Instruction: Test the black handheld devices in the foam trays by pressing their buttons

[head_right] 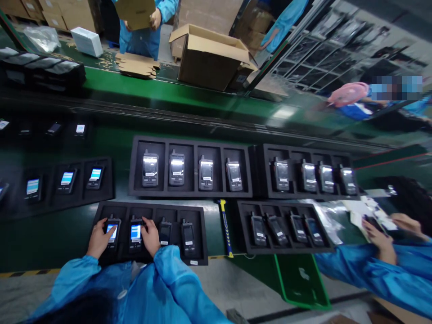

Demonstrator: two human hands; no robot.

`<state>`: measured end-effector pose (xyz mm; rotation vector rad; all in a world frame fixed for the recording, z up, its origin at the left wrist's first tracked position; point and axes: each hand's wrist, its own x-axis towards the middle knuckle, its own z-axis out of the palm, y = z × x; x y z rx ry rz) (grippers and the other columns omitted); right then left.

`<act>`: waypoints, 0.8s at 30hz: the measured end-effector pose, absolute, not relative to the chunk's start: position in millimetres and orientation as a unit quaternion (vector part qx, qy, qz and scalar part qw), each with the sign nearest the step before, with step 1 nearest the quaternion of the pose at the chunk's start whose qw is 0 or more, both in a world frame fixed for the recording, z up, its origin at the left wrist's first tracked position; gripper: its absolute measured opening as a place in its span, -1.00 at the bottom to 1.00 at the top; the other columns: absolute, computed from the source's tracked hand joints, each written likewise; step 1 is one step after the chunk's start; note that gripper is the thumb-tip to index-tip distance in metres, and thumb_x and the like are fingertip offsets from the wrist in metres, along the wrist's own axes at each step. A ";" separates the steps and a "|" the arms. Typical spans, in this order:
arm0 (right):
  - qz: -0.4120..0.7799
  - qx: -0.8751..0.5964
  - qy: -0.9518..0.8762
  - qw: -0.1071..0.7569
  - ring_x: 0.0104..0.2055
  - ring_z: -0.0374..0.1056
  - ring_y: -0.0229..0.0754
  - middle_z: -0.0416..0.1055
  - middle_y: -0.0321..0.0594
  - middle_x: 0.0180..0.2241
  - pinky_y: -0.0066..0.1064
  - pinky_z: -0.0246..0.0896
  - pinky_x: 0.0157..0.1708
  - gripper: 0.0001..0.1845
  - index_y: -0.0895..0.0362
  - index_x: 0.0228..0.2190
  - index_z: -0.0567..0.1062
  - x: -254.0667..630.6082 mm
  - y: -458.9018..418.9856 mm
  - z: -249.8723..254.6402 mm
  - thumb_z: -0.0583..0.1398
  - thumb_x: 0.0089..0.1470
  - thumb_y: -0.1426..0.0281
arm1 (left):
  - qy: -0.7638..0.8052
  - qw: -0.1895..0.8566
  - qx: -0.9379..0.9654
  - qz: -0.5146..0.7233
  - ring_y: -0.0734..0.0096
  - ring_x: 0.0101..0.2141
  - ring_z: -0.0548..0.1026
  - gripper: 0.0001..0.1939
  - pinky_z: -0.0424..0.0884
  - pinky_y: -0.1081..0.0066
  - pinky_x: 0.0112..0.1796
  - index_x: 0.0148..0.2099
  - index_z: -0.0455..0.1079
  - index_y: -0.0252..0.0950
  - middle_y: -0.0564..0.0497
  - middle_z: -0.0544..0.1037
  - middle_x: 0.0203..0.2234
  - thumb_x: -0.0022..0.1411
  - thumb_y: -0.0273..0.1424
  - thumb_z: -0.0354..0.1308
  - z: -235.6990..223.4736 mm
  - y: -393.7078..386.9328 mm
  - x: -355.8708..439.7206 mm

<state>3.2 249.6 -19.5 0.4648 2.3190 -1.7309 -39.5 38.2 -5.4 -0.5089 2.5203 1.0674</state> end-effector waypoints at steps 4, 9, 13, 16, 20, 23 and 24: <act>-0.595 0.142 0.781 0.124 -0.17 0.27 -0.20 0.28 -0.15 -0.15 -0.39 0.22 -0.08 -0.41 0.21 0.09 0.35 10.0 252.9 -22.9 0.10 -0.04 0.49 | 0.892 0.178 -0.171 0.379 -0.01 -0.06 0.34 -0.13 0.23 0.15 0.06 0.18 0.20 -0.55 -0.31 0.33 -0.10 -0.02 0.02 -0.06 -5.8 36.6 -37.6; -0.598 0.139 0.778 0.134 -0.19 0.26 -0.23 0.25 -0.18 -0.13 -0.43 0.25 -0.17 -0.33 0.15 0.12 0.31 12.2 253.1 -22.6 0.11 -0.10 0.55 | 0.879 0.192 -0.166 0.403 0.06 -0.08 0.36 -0.11 0.26 0.17 0.05 0.22 0.17 -0.56 -0.29 0.32 -0.08 -0.01 0.00 -0.12 -6.9 27.9 -32.2; -0.586 0.152 0.783 0.144 -0.18 0.25 -0.22 0.23 -0.19 -0.13 -0.42 0.26 -0.15 -0.30 0.12 0.11 0.32 10.4 250.8 -19.3 0.19 -0.14 0.54 | 0.873 0.197 -0.162 0.415 0.05 -0.07 0.35 -0.10 0.27 0.15 0.04 0.22 0.16 -0.59 -0.29 0.30 -0.07 -0.04 -0.04 -0.11 -9.0 24.3 -28.6; -0.580 0.161 0.787 0.140 -0.19 0.24 -0.21 0.23 -0.18 -0.14 -0.41 0.26 -0.16 -0.28 0.13 0.10 0.32 10.0 249.0 -17.9 0.24 -0.18 0.54 | 0.871 0.195 -0.152 0.424 0.05 -0.05 0.33 -0.09 0.25 0.16 0.06 0.23 0.13 -0.59 -0.28 0.29 -0.05 -0.05 -0.04 -0.10 -10.4 22.7 -25.8; -0.593 0.147 0.781 0.130 -0.18 0.24 -0.21 0.23 -0.17 -0.14 -0.40 0.25 -0.16 -0.31 0.18 0.12 0.31 11.9 249.6 -18.4 0.21 -0.12 0.50 | 0.869 0.192 -0.140 0.434 0.08 -0.03 0.32 -0.09 0.23 0.18 0.08 0.24 0.11 -0.58 -0.26 0.26 -0.03 -0.05 -0.04 -0.07 -10.5 20.9 -22.8; -0.602 0.137 0.777 0.126 -0.17 0.24 -0.20 0.24 -0.15 -0.13 -0.38 0.22 -0.11 -0.36 0.21 0.13 0.29 12.8 250.7 -20.2 0.14 -0.05 0.47 | 0.871 0.185 -0.136 0.434 0.08 -0.05 0.33 -0.09 0.25 0.16 0.07 0.23 0.12 -0.58 -0.27 0.28 -0.05 -0.05 -0.02 -0.04 -10.0 22.5 -22.6; -0.603 0.135 0.776 0.128 -0.17 0.24 -0.20 0.24 -0.15 -0.13 -0.38 0.22 -0.10 -0.36 0.21 0.13 0.29 12.8 250.7 -20.3 0.12 -0.04 0.47 | 0.873 0.181 -0.136 0.432 0.07 -0.06 0.34 -0.08 0.25 0.15 0.07 0.22 0.13 -0.59 -0.27 0.28 -0.06 -0.06 -0.02 -0.03 -10.1 23.5 -22.8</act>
